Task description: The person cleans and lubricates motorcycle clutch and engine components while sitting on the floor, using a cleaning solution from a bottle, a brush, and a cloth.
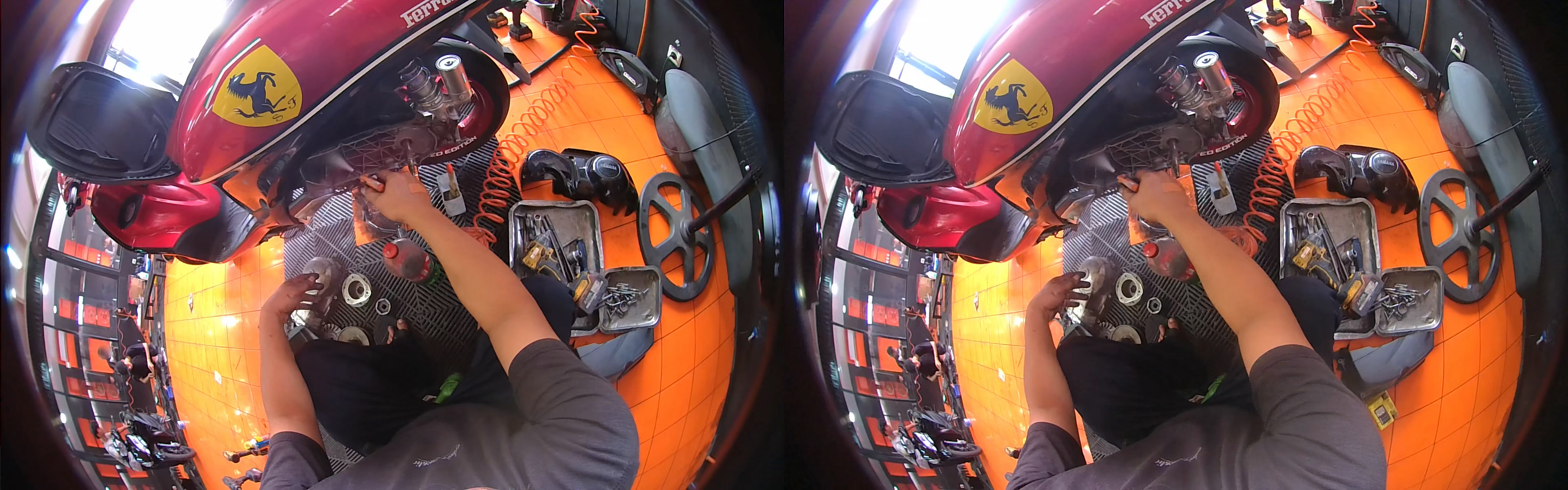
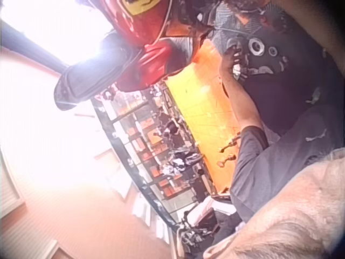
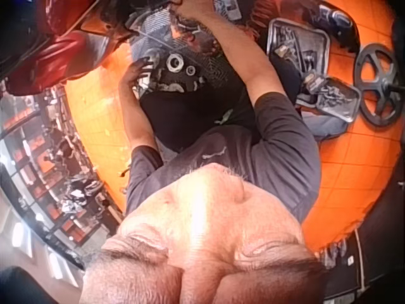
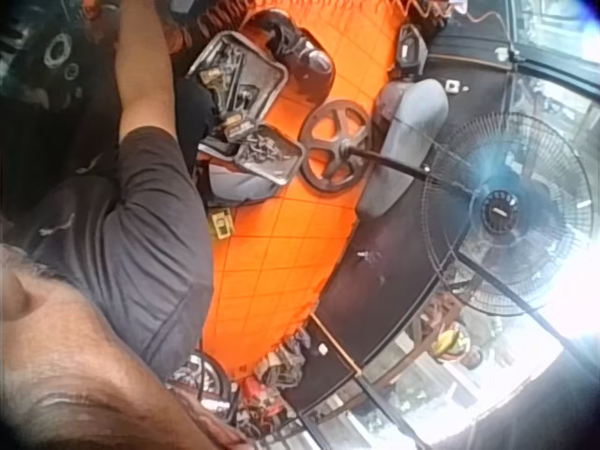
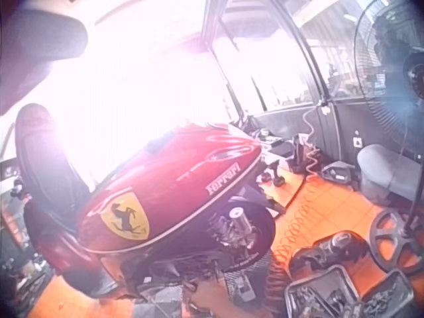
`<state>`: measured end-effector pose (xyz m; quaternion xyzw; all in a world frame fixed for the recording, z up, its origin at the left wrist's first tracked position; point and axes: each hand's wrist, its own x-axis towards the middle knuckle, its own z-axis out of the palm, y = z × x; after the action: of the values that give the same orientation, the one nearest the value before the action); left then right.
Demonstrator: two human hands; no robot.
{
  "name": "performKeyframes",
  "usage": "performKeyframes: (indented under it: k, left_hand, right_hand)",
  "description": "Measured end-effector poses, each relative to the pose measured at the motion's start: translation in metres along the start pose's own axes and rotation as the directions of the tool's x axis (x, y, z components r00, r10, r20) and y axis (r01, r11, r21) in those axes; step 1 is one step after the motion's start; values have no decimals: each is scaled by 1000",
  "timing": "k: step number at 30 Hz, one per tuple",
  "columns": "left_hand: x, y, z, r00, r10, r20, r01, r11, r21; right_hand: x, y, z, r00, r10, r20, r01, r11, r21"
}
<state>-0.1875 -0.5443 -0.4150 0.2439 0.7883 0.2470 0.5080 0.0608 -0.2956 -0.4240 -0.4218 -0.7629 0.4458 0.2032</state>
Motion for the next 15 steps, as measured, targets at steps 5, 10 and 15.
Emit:
performKeyframes:
  k: [5, 10, 15]
  left_hand:
    - [-3, -1, -2, 1000, -13, 3, 13, 1000, 22]
    - [-5, -3, -5, 1000, -19, 9, 19, 1000, 2]
    - [-1, -4, -2, 1000, -1, -4, 1, 1000, 2]
  right_hand:
    - [1, -2, 5, 1000, -10, 12, 10, 999, -52]
    - [0, 8, -7, 996, 61, 63, -63, 998, 29]
    - [-7, 2, -5, 999, 16, 31, -17, 999, 28]
